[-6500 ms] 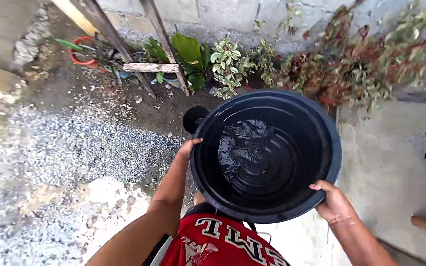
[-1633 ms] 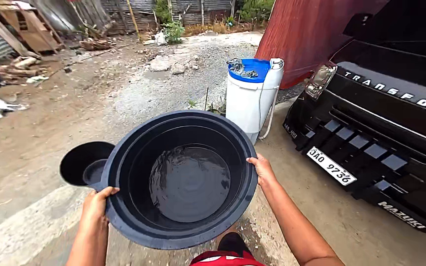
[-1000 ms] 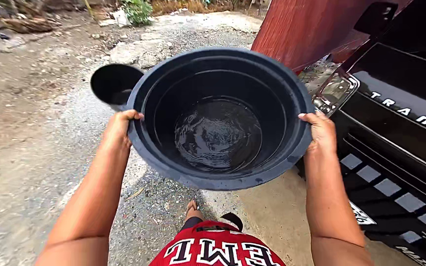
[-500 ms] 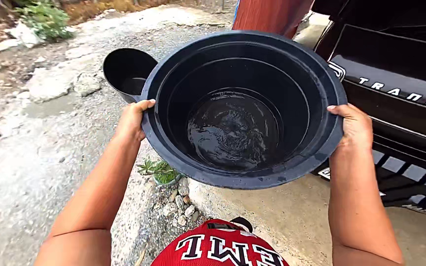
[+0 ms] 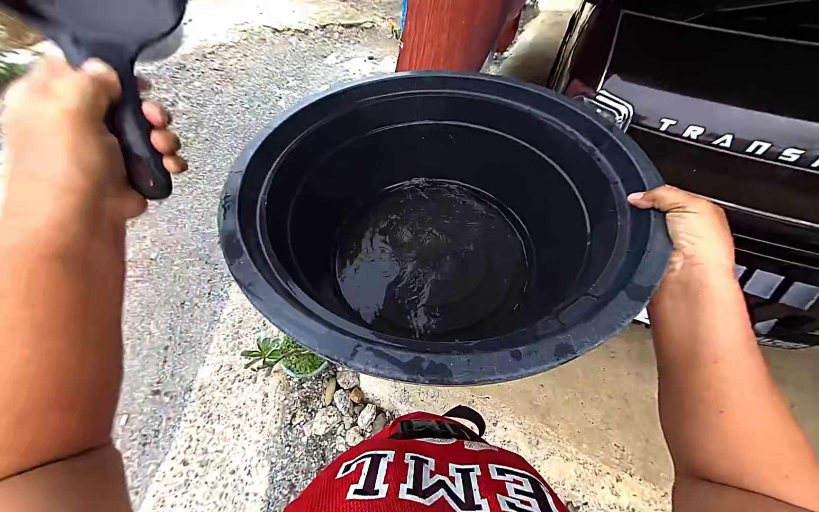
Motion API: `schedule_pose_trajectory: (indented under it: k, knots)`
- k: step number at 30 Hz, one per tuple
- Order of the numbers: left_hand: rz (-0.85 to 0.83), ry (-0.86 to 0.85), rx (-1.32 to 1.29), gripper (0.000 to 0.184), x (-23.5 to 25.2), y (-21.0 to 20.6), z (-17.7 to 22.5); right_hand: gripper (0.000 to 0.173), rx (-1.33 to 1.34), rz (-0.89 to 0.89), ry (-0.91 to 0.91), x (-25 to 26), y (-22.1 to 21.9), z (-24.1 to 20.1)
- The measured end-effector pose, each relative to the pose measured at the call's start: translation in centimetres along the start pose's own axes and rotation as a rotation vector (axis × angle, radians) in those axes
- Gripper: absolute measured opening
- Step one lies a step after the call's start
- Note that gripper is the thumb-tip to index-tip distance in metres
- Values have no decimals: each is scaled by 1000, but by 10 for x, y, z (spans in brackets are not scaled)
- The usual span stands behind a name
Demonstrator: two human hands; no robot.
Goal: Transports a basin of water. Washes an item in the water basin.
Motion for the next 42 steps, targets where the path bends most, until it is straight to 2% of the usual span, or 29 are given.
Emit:
schedule_pose_trajectory:
  k: [2,4,5,6,8,10,11,14,16,17,20,24,26,28,30,34,36,38,40,42]
  knots:
    - [-251,56,-159,27,4,-56,39,14,-14,-13,20,6,-4,-2]
    - [-494,92,-348,25,0,-133,68,40,0,-75,57,12,-8,-6]
    - [-549,107,-370,25,-5,-174,78,52,7,-122,67,16,-10,-7]
    - [-568,128,-371,24,-11,-215,84,54,25,-148,77,19,-12,-7]
    - [-603,162,-350,22,-15,-291,85,37,97,-157,96,23,-14,-7]
    - [-652,190,-280,31,-15,-359,74,21,128,-162,103,25,-13,-6]
    - [-671,188,-223,36,-16,-389,68,20,139,-173,109,26,-14,-6]
    - [-742,128,-24,50,-18,-460,53,33,221,-213,135,32,-14,-2]
    - [-759,90,74,56,-26,-491,46,36,282,-247,155,34,-16,-4]
    - [-780,49,128,53,-31,-500,45,35,309,-258,163,33,-18,-6]
    - [-862,-126,300,34,-44,-506,45,36,336,-246,181,28,-19,-8]
    - [-941,-577,434,34,-57,-499,43,41,295,-179,206,23,-18,-8]
    - [-976,-645,344,36,-61,-497,36,35,301,-153,203,24,-20,-8]
    - [-1070,-587,157,43,-53,-488,19,27,313,-125,185,25,-19,-5]
    - [-1106,-502,229,52,-30,-458,-17,24,298,-105,179,21,-17,-4]
    - [-846,-215,1055,68,50,-323,-147,23,308,-95,204,8,-14,-2]
    - [-777,-140,1316,78,74,-268,-202,25,342,-78,208,9,-15,-3]
    - [-727,-81,1345,79,69,-265,-237,27,362,-80,206,11,-16,-3]
    - [-605,31,1252,84,57,-302,-246,27,349,-92,208,12,-18,-4]
    - [-501,19,1194,84,52,-353,-238,27,345,-110,215,10,-18,-4]
Point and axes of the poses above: each hand's wrist, its own x-axis towards the middle knuckle, its own y-axis out of the back of the hand, z = x × y, the point moved 6 cm from there along x, towards the middle knuckle, and after that the axes turned 2 degrees about -z, right-handed, at the moved point
